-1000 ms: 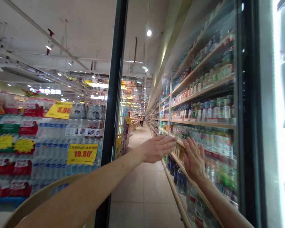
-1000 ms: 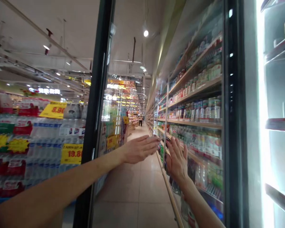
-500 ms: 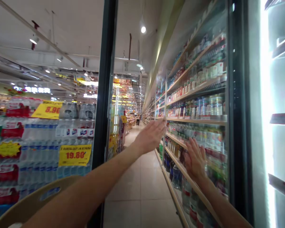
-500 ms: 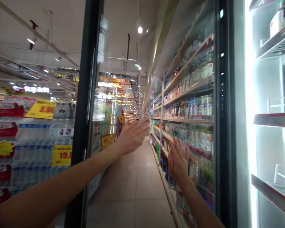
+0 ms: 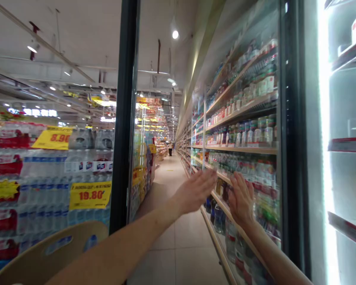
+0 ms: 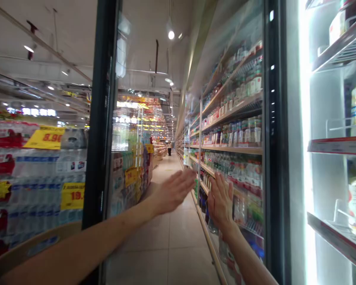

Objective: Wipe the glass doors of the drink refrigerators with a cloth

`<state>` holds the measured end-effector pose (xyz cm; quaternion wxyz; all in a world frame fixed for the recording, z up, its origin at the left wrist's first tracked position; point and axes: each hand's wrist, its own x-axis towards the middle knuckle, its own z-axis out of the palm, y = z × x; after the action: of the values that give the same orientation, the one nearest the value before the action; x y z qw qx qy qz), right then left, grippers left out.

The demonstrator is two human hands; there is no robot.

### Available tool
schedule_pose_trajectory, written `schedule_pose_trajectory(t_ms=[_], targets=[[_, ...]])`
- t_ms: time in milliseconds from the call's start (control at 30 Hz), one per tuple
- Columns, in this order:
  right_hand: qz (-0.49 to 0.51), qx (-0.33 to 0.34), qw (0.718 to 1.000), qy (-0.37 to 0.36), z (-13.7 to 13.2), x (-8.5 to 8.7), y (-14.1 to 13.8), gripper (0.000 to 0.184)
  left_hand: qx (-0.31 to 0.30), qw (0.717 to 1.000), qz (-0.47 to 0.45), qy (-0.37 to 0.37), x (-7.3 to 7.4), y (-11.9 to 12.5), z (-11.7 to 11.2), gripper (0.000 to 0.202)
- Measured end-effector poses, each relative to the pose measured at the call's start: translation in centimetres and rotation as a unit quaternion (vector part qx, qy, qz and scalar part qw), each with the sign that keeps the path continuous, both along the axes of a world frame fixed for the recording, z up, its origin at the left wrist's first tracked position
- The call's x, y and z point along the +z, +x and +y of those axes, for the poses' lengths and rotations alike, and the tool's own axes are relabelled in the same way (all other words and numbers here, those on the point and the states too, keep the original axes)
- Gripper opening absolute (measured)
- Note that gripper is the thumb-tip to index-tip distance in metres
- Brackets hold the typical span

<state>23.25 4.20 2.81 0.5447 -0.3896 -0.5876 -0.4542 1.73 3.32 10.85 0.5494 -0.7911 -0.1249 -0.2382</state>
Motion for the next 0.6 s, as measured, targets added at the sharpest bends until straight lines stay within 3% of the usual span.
schedule_pose_trajectory(t_ms=[100, 133, 233, 300, 400, 467, 600], targets=[[0.003, -0.001, 1.0, -0.011, -0.1, 0.0, 0.3, 0.058, -0.05, 0.989, 0.141, -0.004, -0.8, 0.6, 0.2, 0.037], [0.008, -0.002, 1.0, -0.01, -0.2, 0.0, 0.4, 0.058, -0.046, 0.991, 0.128, -0.007, -0.5, 0.9, 0.3, 0.037], [0.027, -0.001, 1.0, -0.007, -0.2, 0.1, 0.9, 0.056, 0.001, 1.0, -0.028, -0.009, 0.9, 1.6, 0.4, 0.04], [0.035, 0.0, 0.999, -0.007, -0.3, 0.2, 1.2, 0.054, 0.009, 0.999, -0.052, -0.006, 0.9, 2.0, 0.4, 0.04], [0.032, 0.001, 0.999, -0.011, -0.3, 0.2, 1.6, 0.054, -0.051, 0.99, 0.128, 0.006, -0.4, 2.4, 0.5, 0.033], [0.029, -0.002, 0.999, -0.013, -0.3, 0.2, 1.8, 0.055, -0.071, 0.98, 0.183, 0.003, -0.1, 2.7, 0.6, 0.03], [0.036, -0.009, 0.999, -0.008, -0.3, 0.2, 2.1, 0.055, -0.023, 0.999, -0.02, -0.013, 3.4, 3.5, 0.8, 0.036]])
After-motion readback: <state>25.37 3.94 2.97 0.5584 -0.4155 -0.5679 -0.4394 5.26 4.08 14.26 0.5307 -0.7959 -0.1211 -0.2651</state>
